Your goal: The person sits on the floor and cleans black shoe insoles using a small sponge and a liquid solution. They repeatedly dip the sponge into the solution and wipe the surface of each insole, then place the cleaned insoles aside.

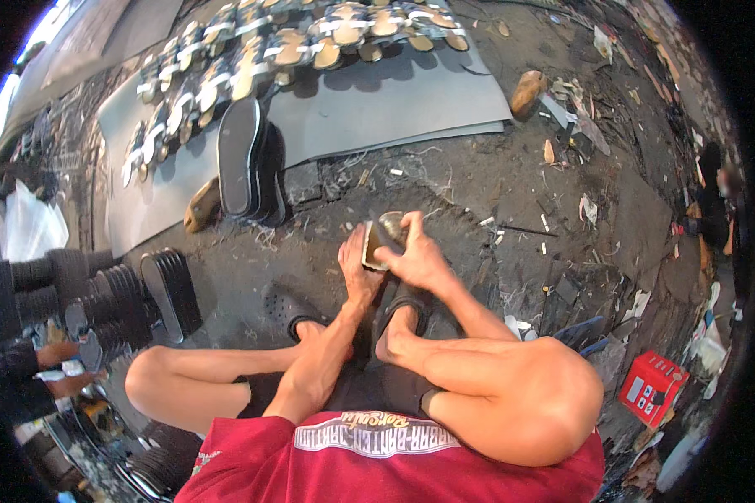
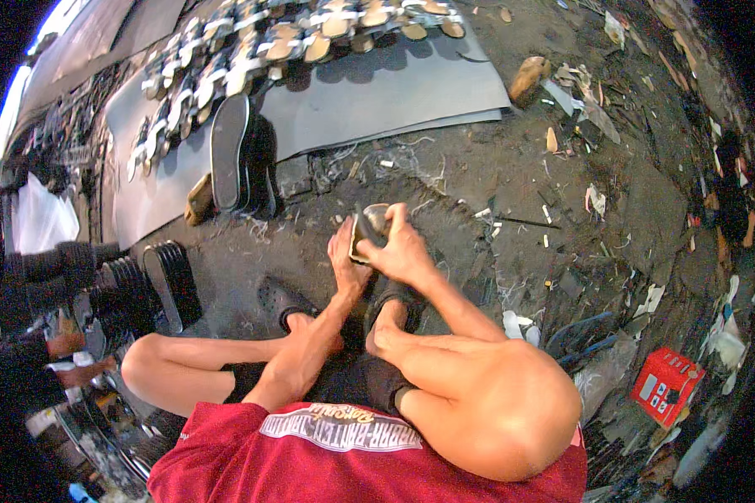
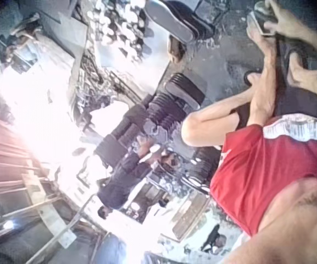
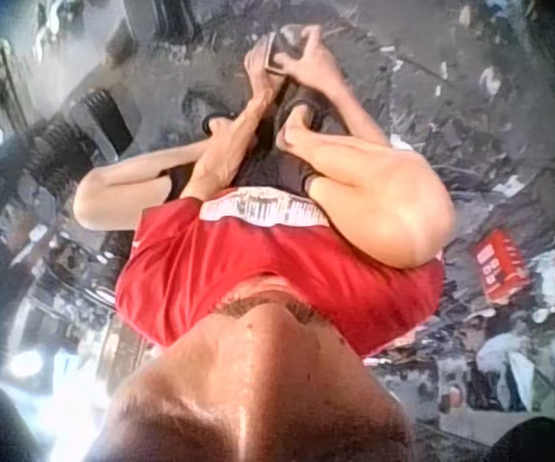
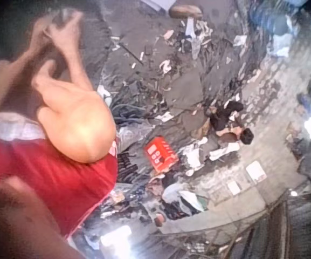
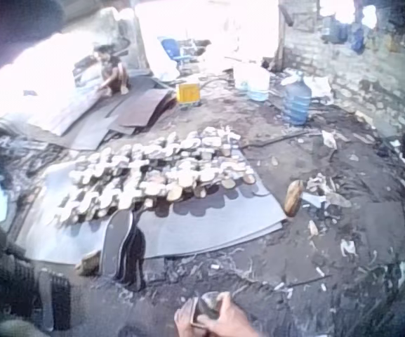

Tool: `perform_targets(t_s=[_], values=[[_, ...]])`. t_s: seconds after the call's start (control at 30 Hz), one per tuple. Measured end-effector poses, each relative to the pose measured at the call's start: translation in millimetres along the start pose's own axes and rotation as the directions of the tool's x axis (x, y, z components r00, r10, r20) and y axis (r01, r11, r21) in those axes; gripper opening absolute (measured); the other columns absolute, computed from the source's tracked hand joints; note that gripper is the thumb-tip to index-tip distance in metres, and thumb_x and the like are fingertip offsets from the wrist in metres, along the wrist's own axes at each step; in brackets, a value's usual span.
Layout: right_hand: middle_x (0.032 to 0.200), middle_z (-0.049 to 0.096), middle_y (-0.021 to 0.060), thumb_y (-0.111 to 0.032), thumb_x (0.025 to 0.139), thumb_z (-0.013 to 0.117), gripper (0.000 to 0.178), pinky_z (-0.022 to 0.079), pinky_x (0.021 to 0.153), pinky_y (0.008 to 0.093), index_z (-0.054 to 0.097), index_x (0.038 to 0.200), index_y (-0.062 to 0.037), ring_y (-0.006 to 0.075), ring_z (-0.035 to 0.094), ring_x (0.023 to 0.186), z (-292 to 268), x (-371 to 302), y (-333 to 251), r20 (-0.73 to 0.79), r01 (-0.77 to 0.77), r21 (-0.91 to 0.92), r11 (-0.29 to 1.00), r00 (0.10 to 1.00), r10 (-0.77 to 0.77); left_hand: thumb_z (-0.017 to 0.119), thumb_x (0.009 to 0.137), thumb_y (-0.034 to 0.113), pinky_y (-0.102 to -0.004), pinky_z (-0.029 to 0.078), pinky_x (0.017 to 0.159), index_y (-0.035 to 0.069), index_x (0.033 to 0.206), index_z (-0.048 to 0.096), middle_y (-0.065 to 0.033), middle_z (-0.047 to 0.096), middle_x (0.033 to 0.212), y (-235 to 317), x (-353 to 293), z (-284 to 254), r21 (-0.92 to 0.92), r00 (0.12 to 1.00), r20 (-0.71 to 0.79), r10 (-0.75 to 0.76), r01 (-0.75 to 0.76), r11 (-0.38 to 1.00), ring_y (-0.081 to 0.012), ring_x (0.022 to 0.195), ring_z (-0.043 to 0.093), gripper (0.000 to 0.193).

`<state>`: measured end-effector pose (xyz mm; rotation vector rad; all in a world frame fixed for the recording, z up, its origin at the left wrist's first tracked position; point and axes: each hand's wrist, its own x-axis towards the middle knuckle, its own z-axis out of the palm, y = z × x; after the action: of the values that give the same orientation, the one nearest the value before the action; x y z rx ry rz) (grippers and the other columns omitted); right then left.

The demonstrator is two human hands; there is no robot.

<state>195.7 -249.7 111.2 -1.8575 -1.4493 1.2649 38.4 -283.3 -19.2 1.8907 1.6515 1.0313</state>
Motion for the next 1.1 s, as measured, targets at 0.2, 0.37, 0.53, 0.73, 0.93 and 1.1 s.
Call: perform_targets(t_s=[0.2,0.37,0.53,0.73,0.93,1.1], values=[[0.099,0.079,0.0171,-0.046,0.095,0.081,0.056,0.057,0.062,0.0294,0.062,0.127,-0.0047,0.0189,0.073,0.075,-71,1,-4,0.300,-0.391,0.551,0.737,0.917,0.263,0.097,0.067,0.021,-0.0488,0.032,0.121,0.014,0.149,0.066,-0.0031,0.067,0.152,-9,-3,-14,0.007,0.996,0.087,-0.035,0.034,0.999,-0.0328,0.144,0.054,0.088],[0.093,0.077,0.0135,-0.044,0.099,0.074,0.049,0.054,0.054,0.0329,0.064,0.124,-0.0032,0.0232,0.072,0.071,-144,16,60,0.200,-0.326,0.828,0.456,0.932,0.303,0.099,0.063,0.028,-0.0501,0.031,0.122,0.015,0.146,0.069,-0.0022,0.068,0.151,-9,6,-11,-0.050,0.991,0.131,0.002,0.005,0.999,-0.0334,0.143,0.053,0.090],[0.113,0.075,0.0215,-0.059,0.090,0.083,0.078,0.058,0.072,0.0402,0.059,0.132,0.0022,0.0296,0.073,0.092,-184,-1,49,-0.480,0.027,0.488,0.872,0.843,0.242,0.093,0.074,0.042,-0.0520,0.033,0.122,0.012,0.142,0.071,-0.0078,0.070,0.146,-8,6,-22,-0.074,0.995,0.092,-0.037,0.044,0.996,-0.0350,0.142,0.054,0.077],[0.138,0.058,0.0335,-0.067,0.077,0.092,0.109,0.045,0.112,0.0520,0.045,0.144,0.0052,0.0453,0.057,0.132,-172,-43,119,-0.637,-0.212,-0.059,0.975,0.760,0.127,0.090,0.079,0.044,-0.0544,0.036,0.121,0.008,0.137,0.072,-0.0125,0.070,0.139,19,15,-13,-0.254,0.994,0.024,-0.111,0.113,0.960,-0.0404,0.143,0.051,0.071],[0.124,0.067,0.0214,-0.059,0.092,0.081,0.079,0.059,0.096,0.0494,0.047,0.142,-0.0084,0.0363,0.070,0.101,-152,-88,193,-0.742,-0.330,-0.342,0.880,0.669,-0.038,0.084,0.083,0.055,-0.0541,0.038,0.121,0.004,0.136,0.070,-0.0145,0.070,0.138,60,36,-14,-0.435,0.999,0.014,-0.030,0.033,0.900,-0.0422,0.142,0.050,0.075],[0.138,0.059,0.0326,-0.063,0.080,0.089,0.103,0.045,0.113,0.0509,0.044,0.144,0.0043,0.0475,0.056,0.132,-142,-106,144,-0.654,-0.417,-0.131,0.899,0.718,0.237,0.082,0.083,0.058,-0.0534,0.039,0.120,0.004,0.137,0.070,-0.0149,0.070,0.139,68,40,-19,-0.463,0.999,-0.018,-0.035,0.023,0.886,-0.0424,0.140,0.053,0.078]])
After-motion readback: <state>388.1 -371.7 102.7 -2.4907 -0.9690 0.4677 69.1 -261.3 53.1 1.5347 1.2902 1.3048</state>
